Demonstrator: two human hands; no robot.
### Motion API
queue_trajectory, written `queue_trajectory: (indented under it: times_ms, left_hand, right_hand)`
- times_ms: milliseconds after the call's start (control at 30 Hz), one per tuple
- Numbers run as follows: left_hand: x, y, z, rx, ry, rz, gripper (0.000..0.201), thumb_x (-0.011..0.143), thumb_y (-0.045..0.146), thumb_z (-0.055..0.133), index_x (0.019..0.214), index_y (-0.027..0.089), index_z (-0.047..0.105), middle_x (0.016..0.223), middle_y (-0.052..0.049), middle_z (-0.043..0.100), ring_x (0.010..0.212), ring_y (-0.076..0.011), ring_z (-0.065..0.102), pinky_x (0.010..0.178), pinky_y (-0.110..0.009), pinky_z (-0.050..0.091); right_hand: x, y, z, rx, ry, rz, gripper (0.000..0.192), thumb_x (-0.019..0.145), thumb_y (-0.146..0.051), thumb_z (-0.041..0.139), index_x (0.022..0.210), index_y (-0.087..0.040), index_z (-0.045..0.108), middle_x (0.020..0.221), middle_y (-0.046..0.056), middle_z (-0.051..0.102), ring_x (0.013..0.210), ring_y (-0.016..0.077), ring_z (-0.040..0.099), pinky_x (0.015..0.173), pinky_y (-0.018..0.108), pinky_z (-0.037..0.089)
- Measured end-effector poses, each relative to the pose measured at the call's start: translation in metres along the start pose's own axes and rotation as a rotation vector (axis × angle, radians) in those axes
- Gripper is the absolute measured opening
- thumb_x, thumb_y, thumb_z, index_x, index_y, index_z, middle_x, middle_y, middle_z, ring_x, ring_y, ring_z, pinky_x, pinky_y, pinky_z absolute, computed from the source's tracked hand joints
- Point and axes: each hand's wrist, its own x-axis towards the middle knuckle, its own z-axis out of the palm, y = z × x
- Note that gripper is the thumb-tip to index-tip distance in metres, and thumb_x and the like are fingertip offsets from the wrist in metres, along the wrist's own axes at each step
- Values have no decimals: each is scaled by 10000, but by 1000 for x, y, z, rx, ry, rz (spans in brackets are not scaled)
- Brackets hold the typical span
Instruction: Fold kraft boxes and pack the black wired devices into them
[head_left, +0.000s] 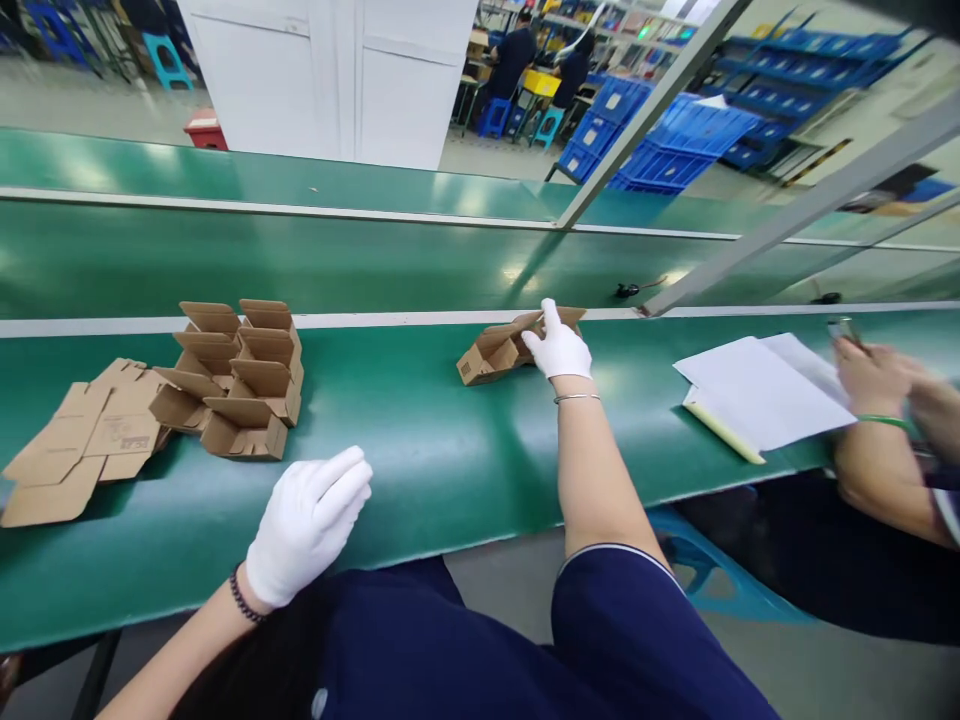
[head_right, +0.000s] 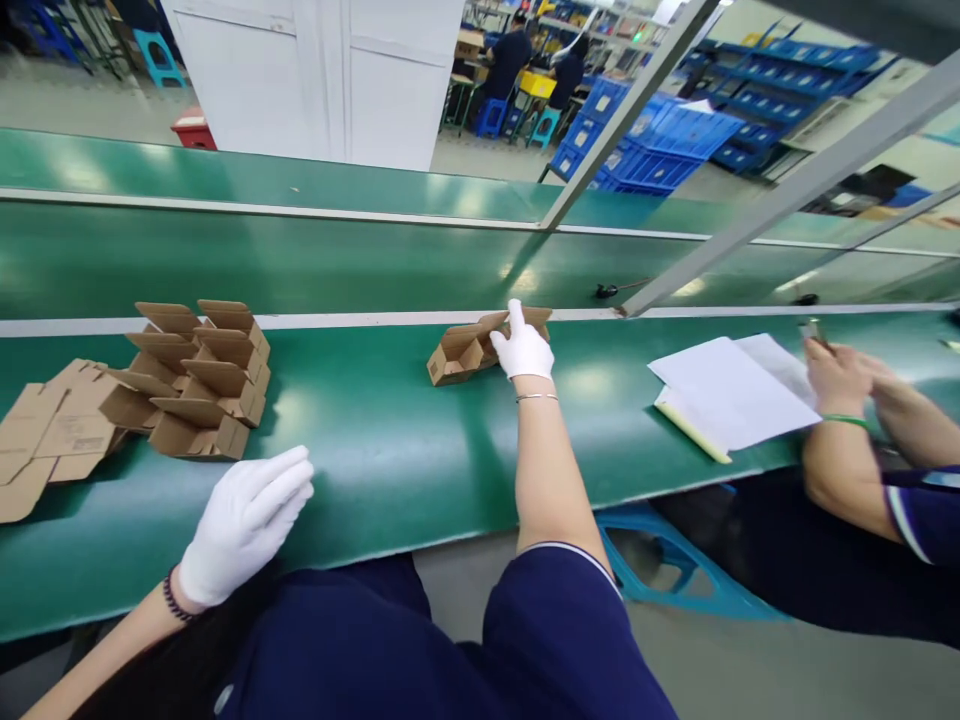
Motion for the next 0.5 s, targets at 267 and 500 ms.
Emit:
queue_trajectory:
  times_ms: [267,500]
  left_hand:
    - [14,29,32,181,-252,-110,276,983,284,516,1222,229,641,1386,-116,625,828,-189,673,741,-334,515]
    - [19,22,53,381,-393,-263,456,996,291,448,1443,200,473,1465,-159,538,800,-202,628,682,-350,461]
  right_hand:
    - [-62,-133,15,-36,-15,-305,654,958,-365,395,1588,-241,268,1118,175,686,829,281,682,745,382,528]
    - [-95,-213,19,24,-96,-499,656,984,-376,374,1598,-222,202,1135,201,683,895,322,695,788,421,539]
